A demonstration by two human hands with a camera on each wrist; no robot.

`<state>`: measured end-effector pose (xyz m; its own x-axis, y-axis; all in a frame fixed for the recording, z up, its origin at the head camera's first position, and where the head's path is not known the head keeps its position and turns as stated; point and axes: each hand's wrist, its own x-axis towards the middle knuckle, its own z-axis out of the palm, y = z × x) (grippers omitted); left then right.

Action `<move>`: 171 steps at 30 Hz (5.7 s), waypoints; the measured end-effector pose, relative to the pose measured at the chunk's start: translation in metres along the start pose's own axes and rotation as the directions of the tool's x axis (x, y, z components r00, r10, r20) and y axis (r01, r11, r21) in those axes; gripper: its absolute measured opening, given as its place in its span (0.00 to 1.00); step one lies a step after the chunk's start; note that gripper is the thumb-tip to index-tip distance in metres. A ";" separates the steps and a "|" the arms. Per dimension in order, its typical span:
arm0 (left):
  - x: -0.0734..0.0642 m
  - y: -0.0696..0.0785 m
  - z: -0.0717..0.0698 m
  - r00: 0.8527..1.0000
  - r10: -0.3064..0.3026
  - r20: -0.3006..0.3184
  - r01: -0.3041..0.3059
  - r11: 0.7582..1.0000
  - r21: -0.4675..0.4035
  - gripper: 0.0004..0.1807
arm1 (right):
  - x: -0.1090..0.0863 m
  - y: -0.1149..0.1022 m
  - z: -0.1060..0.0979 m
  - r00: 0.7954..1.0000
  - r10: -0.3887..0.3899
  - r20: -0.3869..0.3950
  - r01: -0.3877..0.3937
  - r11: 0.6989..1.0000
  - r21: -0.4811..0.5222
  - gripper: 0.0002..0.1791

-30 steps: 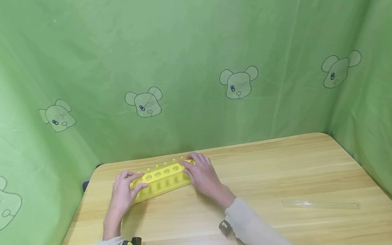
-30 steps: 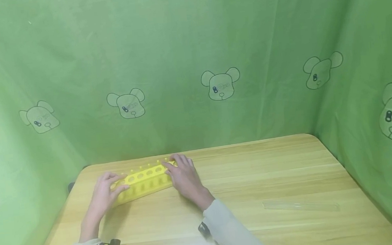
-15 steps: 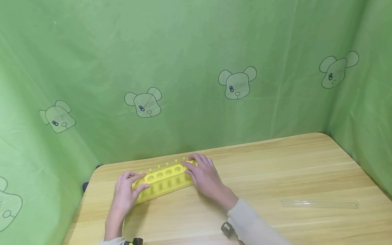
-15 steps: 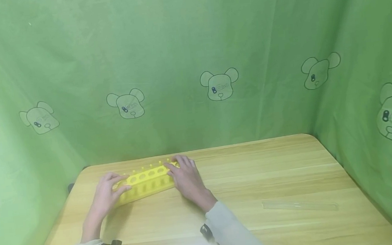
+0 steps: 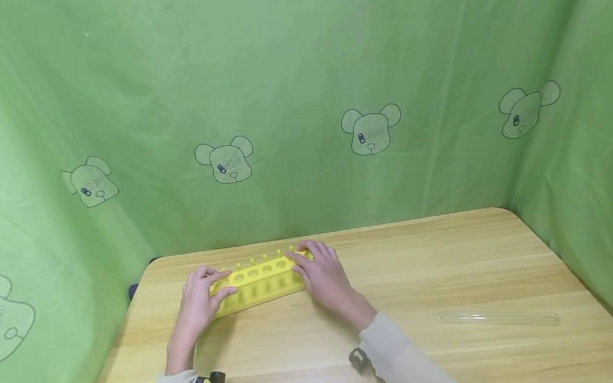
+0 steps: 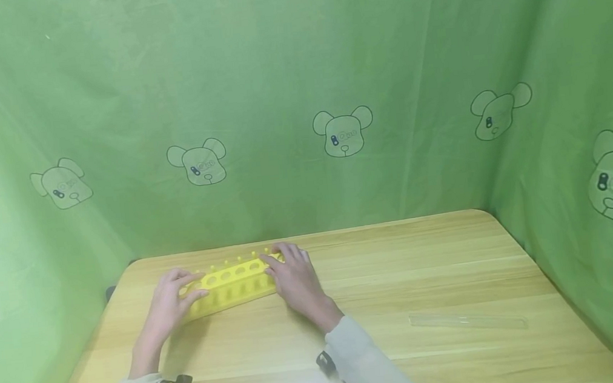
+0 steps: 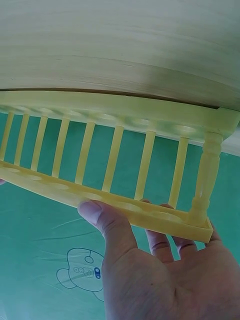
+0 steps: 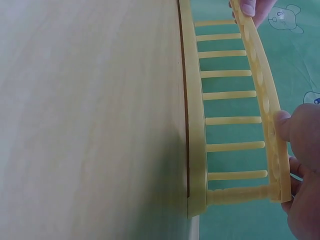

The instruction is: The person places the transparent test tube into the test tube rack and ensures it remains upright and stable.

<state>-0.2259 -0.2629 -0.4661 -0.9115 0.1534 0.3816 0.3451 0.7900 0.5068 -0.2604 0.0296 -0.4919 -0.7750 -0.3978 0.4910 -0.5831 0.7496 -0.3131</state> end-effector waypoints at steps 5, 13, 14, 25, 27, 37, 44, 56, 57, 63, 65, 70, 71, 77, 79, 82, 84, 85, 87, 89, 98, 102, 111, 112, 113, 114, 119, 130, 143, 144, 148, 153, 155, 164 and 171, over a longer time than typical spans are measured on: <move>0.000 0.002 0.001 1.000 0.019 -0.011 -0.019 1.000 0.000 0.23 | -0.003 0.001 -0.002 1.000 0.006 0.005 -0.006 1.000 -0.006 0.19; -0.001 0.005 0.003 1.000 0.015 -0.005 -0.015 1.000 0.002 0.23 | -0.006 0.002 -0.004 1.000 -0.011 -0.011 0.011 1.000 -0.019 0.19; -0.001 0.005 0.003 1.000 0.018 -0.006 -0.018 1.000 0.004 0.22 | -0.006 0.002 -0.004 1.000 -0.012 -0.013 0.012 1.000 -0.018 0.19; 0.000 0.010 0.007 0.999 0.032 -0.009 -0.032 0.999 0.003 0.23 | -0.010 0.005 -0.010 1.000 0.016 0.013 -0.016 1.000 -0.021 0.20; 0.000 0.011 0.007 1.000 0.030 -0.008 -0.030 1.000 0.002 0.23 | -0.011 0.006 -0.011 1.000 0.013 0.005 -0.013 1.000 -0.020 0.20; 0.001 0.014 0.009 0.999 0.047 -0.019 -0.047 0.999 -0.010 0.23 | -0.014 0.008 -0.013 1.000 0.007 -0.020 -0.007 1.000 -0.005 0.20; 0.000 0.016 0.011 0.999 0.051 -0.014 -0.051 0.999 -0.009 0.23 | -0.018 0.011 -0.014 1.000 0.017 -0.013 -0.017 1.000 0.002 0.20; -0.002 0.024 0.013 0.999 0.050 -0.002 -0.050 0.999 0.011 0.23 | -0.023 0.013 -0.019 1.000 0.005 -0.024 -0.005 1.000 0.005 0.20; -0.002 0.024 0.014 0.999 0.051 -0.003 -0.051 0.999 0.017 0.23 | -0.023 0.013 -0.020 1.000 0.003 -0.024 -0.003 1.000 0.001 0.20; -0.001 0.028 0.017 0.998 0.064 -0.001 -0.064 0.998 0.023 0.23 | -0.028 0.016 -0.023 0.999 0.006 -0.031 -0.007 1.000 -0.004 0.20; -0.001 0.030 0.018 0.997 0.071 0.000 -0.071 0.997 0.015 0.23 | -0.030 0.017 -0.026 1.000 0.011 -0.029 -0.012 1.000 -0.009 0.20; 0.001 0.033 0.022 0.997 0.082 0.001 -0.082 0.997 0.006 0.24 | -0.033 0.021 -0.030 0.999 0.015 -0.034 -0.015 1.000 -0.012 0.19; 0.001 0.033 0.023 0.997 0.083 0.002 -0.083 0.997 0.007 0.24 | -0.034 0.021 -0.031 0.999 0.014 -0.038 -0.014 1.000 -0.007 0.19; 0.001 0.036 0.027 0.996 0.087 -0.008 -0.087 0.996 -0.007 0.24 | -0.038 0.025 -0.036 0.999 0.006 -0.045 -0.006 1.000 0.005 0.19; 0.001 0.037 0.029 0.996 0.089 -0.012 -0.090 0.996 -0.011 0.24 | -0.039 0.026 -0.037 0.999 0.006 -0.045 -0.005 1.000 0.005 0.19; 0.002 0.038 0.030 0.995 0.096 -0.017 -0.096 0.995 -0.018 0.23 | -0.040 0.028 -0.038 0.999 0.008 -0.045 -0.008 1.000 0.005 0.19; 0.002 0.039 0.030 0.995 0.100 -0.019 -0.100 0.995 -0.021 0.24 | -0.041 0.029 -0.039 0.999 0.008 -0.049 -0.007 1.000 0.006 0.18; 0.002 0.040 0.031 0.994 0.103 -0.020 -0.103 0.994 -0.024 0.24 | -0.041 0.029 -0.040 0.999 0.008 -0.049 -0.008 1.000 0.005 0.18; 0.003 0.040 0.031 0.994 0.106 -0.022 -0.107 0.994 -0.029 0.24 | -0.042 0.029 -0.041 0.999 0.006 -0.053 -0.006 1.000 0.008 0.18; 0.003 0.041 0.032 0.994 0.106 -0.019 -0.107 0.994 -0.032 0.24 | -0.042 0.030 -0.042 0.998 0.003 -0.060 -0.002 1.000 0.006 0.18; 0.005 0.045 0.033 0.995 0.101 -0.005 -0.101 0.994 -0.047 0.24 | -0.046 0.034 -0.042 0.998 0.012 -0.064 -0.012 1.000 0.003 0.19; 0.007 0.048 0.034 0.995 0.100 0.000 -0.100 0.994 -0.048 0.24 | -0.047 0.035 -0.044 0.998 0.022 -0.056 -0.022 1.000 0.000 0.19; 0.011 0.055 0.036 0.995 0.101 0.016 -0.100 0.993 -0.060 0.24 | -0.049 0.040 -0.052 0.998 0.047 -0.035 -0.048 0.999 -0.020 0.19; 0.011 0.055 0.037 0.995 0.101 0.018 -0.100 0.993 -0.059 0.24 | -0.050 0.041 -0.053 0.998 0.050 -0.031 -0.051 0.998 -0.022 0.19; 0.011 0.056 0.038 0.995 0.100 0.020 -0.099 0.993 -0.057 0.24 | -0.050 0.042 -0.053 0.998 0.053 -0.029 -0.054 0.998 -0.024 0.19; 0.012 0.056 0.039 0.995 0.100 0.021 -0.099 0.993 -0.060 0.24 | -0.051 0.042 -0.054 0.998 0.055 -0.028 -0.056 0.998 -0.024 0.19; 0.014 0.058 0.042 0.995 0.103 0.016 -0.101 0.993 -0.063 0.24 | -0.054 0.044 -0.057 0.998 0.059 -0.037 -0.060 0.998 -0.026 0.19; 0.016 0.066 0.050 0.994 0.108 0.011 -0.107 0.992 -0.066 0.24 | -0.057 0.049 -0.065 0.996 0.088 -0.009 -0.088 0.996 -0.028 0.19; 0.024 0.072 0.059 0.994 0.099 0.035 -0.096 0.991 -0.092 0.23 | -0.058 0.057 -0.077 0.994 0.109 0.014 -0.109 0.994 -0.023 0.19; 0.025 0.073 0.060 0.994 0.096 0.041 -0.092 0.991 -0.092 0.23 | -0.058 0.057 -0.078 0.994 0.111 0.013 -0.111 0.994 -0.022 0.19; 0.030 0.078 0.061 0.994 0.084 0.065 -0.077 0.991 -0.105 0.22 | -0.059 0.060 -0.083 0.993 0.119 0.005 -0.119 0.993 -0.014 0.19; 0.035 0.086 0.063 0.993 0.067 0.097 -0.058 0.994 -0.097 0.23 | -0.061 0.063 -0.089 0.991 0.133 0.018 -0.132 0.991 -0.017 0.19; 0.036 0.089 0.063 0.992 0.061 0.111 -0.050 0.994 -0.100 0.23 | -0.062 0.065 -0.091 0.990 0.139 0.028 -0.138 0.990 -0.024 0.19; 0.039 0.096 0.065 0.990 0.052 0.128 -0.040 0.994 -0.097 0.24 | -0.063 0.069 -0.096 0.987 0.156 0.046 -0.155 0.988 -0.022 0.19; 0.038 0.096 0.066 0.991 0.056 0.125 -0.043 0.994 -0.103 0.25 | -0.065 0.070 -0.098 0.989 0.143 0.041 -0.142 0.989 -0.026 0.19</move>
<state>-0.2422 -0.1417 -0.4535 -0.9116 0.2704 0.3098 0.4054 0.7172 0.5668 -0.2270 0.1600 -0.4664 -0.8599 -0.3074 0.4074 -0.4602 0.8121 -0.3586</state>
